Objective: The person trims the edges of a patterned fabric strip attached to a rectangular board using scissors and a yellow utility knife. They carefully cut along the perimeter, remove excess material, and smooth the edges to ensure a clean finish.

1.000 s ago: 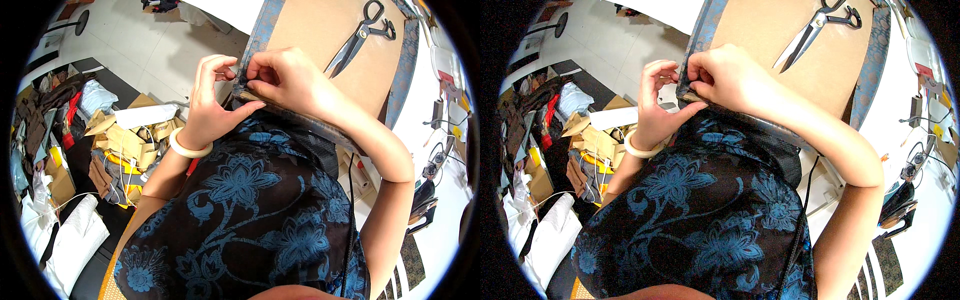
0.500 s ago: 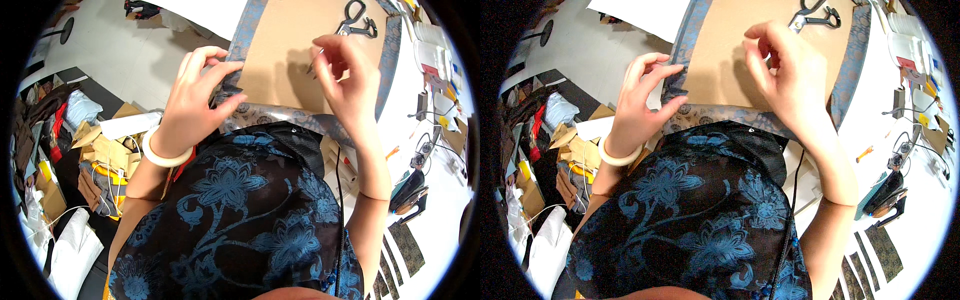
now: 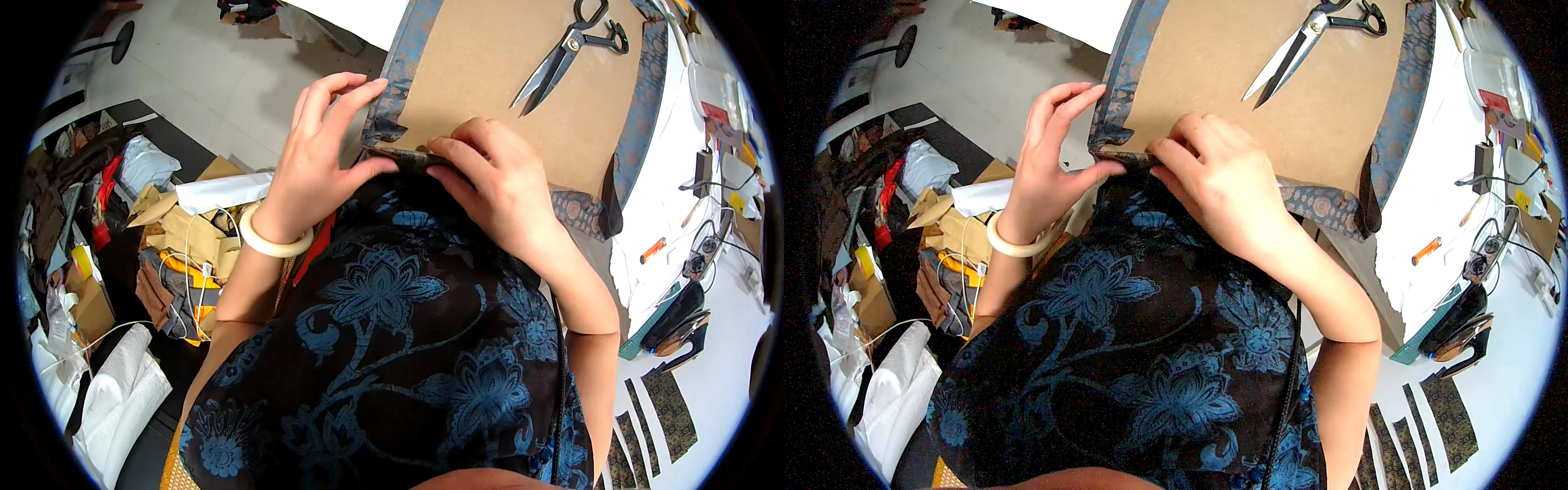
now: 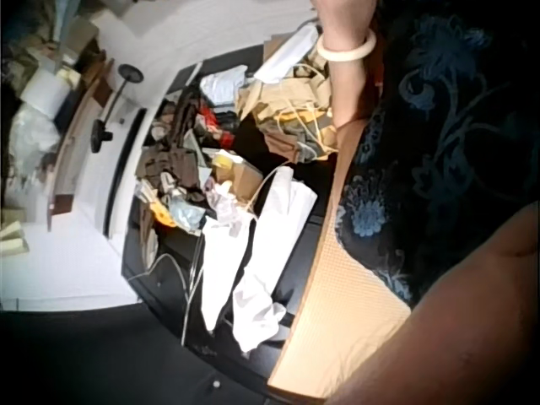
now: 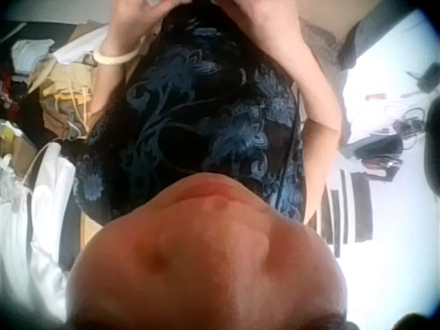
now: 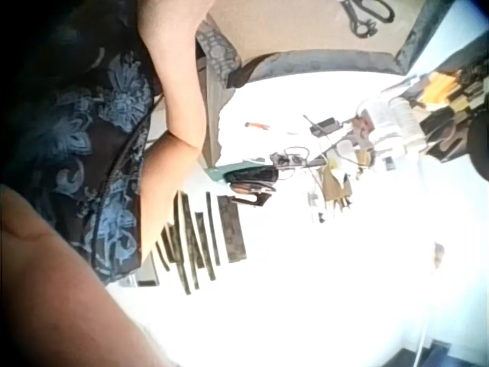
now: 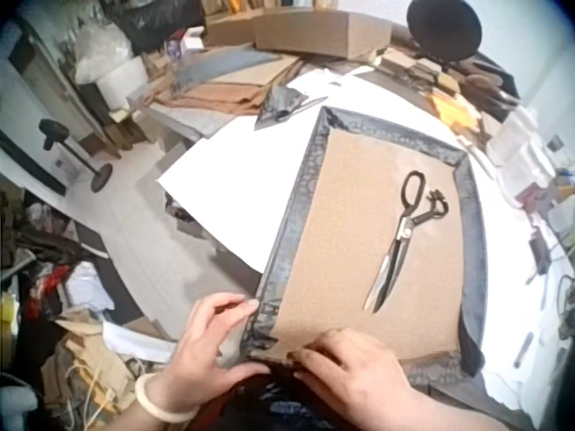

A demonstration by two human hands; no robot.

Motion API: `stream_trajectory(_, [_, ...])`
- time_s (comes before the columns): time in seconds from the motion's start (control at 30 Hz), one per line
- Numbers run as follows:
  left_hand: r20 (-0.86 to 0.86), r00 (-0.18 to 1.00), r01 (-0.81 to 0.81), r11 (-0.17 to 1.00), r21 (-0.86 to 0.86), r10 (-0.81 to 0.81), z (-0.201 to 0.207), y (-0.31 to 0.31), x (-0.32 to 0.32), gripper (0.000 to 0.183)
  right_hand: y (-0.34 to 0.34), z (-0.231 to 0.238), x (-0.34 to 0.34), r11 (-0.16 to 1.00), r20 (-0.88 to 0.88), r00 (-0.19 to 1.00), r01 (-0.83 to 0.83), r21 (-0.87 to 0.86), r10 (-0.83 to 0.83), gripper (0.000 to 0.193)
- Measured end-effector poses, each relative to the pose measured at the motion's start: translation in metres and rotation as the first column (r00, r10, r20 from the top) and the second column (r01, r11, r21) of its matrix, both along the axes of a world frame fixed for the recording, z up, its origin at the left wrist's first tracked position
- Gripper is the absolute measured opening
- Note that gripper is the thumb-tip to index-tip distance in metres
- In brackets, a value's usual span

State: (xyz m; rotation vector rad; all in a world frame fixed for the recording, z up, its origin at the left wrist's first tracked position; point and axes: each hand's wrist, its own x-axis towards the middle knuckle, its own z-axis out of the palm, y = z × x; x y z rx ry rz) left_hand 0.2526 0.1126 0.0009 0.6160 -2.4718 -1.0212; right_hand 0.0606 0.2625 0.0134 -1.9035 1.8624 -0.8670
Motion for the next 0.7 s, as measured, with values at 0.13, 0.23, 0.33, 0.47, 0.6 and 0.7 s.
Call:
stream_trajectory(0.13, [0.016, 0.998, 0.060, 0.998, -0.003, -0.060, 0.016, -0.009, -0.002, 0.043, 0.005, -0.010, 0.001, 0.993, -0.149, 0.988, -0.065, -0.100, 0.050, 0.026])
stream_trajectory(0.23, [0.088, 0.995, 0.060, 0.989, -0.134, -0.049, 0.022, -0.013, -0.015, 0.021, 0.008, -0.014, 0.005, 0.982, -0.265, 0.961, -0.116, -0.152, 0.073, 0.027])
stream_trajectory(0.33, [0.202, 0.979, 0.083, 0.973, -0.213, -0.039, 0.025, -0.010, -0.024, 0.017, 0.008, -0.018, 0.007, 0.975, -0.282, 0.957, -0.129, -0.179, 0.074, 0.027])
stream_trajectory(0.47, [0.264, 0.964, 0.051, 0.954, -0.294, 0.030, 0.027, 0.003, -0.031, 0.010, 0.009, -0.018, 0.008, 0.978, -0.264, 0.961, -0.125, -0.166, 0.078, 0.027])
stream_trajectory(0.6, [0.255, 0.958, -0.040, 0.944, -0.328, 0.130, 0.019, 0.019, -0.033, 0.012, 0.010, -0.013, 0.005, 0.978, -0.234, 0.969, -0.116, -0.176, 0.073, 0.027])
stream_trajectory(0.7, [0.208, 0.965, -0.102, 0.959, -0.265, 0.160, 0.014, 0.025, -0.030, 0.008, 0.008, 0.011, -0.018, 0.977, -0.241, 0.969, -0.100, -0.191, 0.052, 0.026])
